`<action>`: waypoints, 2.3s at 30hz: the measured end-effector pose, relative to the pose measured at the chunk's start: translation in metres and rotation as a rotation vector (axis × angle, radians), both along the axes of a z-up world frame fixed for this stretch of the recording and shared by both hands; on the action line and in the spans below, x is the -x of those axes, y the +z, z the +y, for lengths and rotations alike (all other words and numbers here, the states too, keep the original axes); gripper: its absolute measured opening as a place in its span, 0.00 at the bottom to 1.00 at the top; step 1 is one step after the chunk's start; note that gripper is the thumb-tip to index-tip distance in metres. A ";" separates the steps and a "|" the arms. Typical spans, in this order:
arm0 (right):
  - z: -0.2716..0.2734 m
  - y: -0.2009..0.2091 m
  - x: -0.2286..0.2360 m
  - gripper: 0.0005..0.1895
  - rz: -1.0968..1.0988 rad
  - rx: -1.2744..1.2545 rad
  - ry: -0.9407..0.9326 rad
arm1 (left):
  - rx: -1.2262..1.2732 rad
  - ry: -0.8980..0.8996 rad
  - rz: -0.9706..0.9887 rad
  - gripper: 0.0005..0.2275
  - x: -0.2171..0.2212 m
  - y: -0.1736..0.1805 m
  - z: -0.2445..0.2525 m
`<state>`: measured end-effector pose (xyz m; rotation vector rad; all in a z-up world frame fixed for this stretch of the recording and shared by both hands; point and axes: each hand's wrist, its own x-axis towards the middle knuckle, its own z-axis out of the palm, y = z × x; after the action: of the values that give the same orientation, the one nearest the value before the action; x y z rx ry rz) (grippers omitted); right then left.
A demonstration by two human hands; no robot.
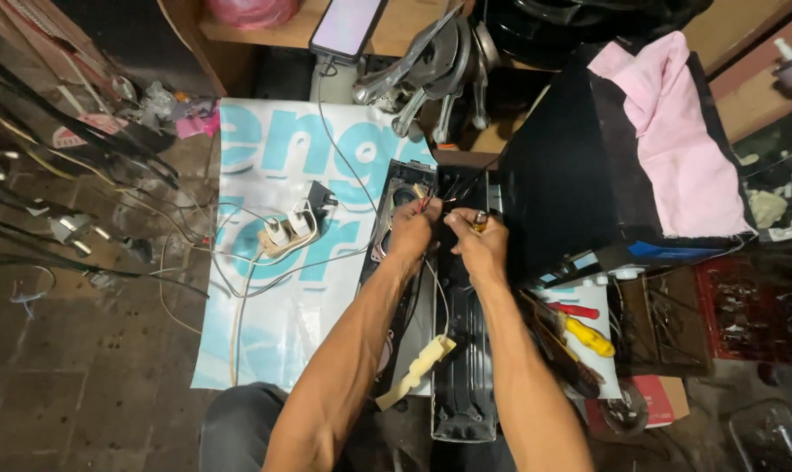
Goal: The person sits on the floor and repairs a disassembled speaker. They use a lighter to heat and twist wires together, then wrap the connections with electrical tape.
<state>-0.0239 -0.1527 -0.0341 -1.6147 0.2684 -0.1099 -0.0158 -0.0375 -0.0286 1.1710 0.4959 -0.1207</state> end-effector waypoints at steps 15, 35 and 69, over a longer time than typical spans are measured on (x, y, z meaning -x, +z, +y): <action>-0.009 0.025 0.037 0.08 -0.589 0.437 0.170 | 0.181 -0.106 0.165 0.05 0.016 -0.008 0.016; -0.021 0.009 0.035 0.04 -0.073 0.229 0.088 | 0.321 -0.244 0.082 0.11 0.012 -0.036 0.012; -0.023 0.044 0.040 0.06 0.071 0.344 -0.033 | -0.339 -0.094 -0.219 0.16 0.029 0.023 0.006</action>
<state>-0.0641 -0.1759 0.0104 -1.9591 0.3450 -0.1291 -0.0451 -0.0320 -0.0053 1.5204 0.2724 0.0124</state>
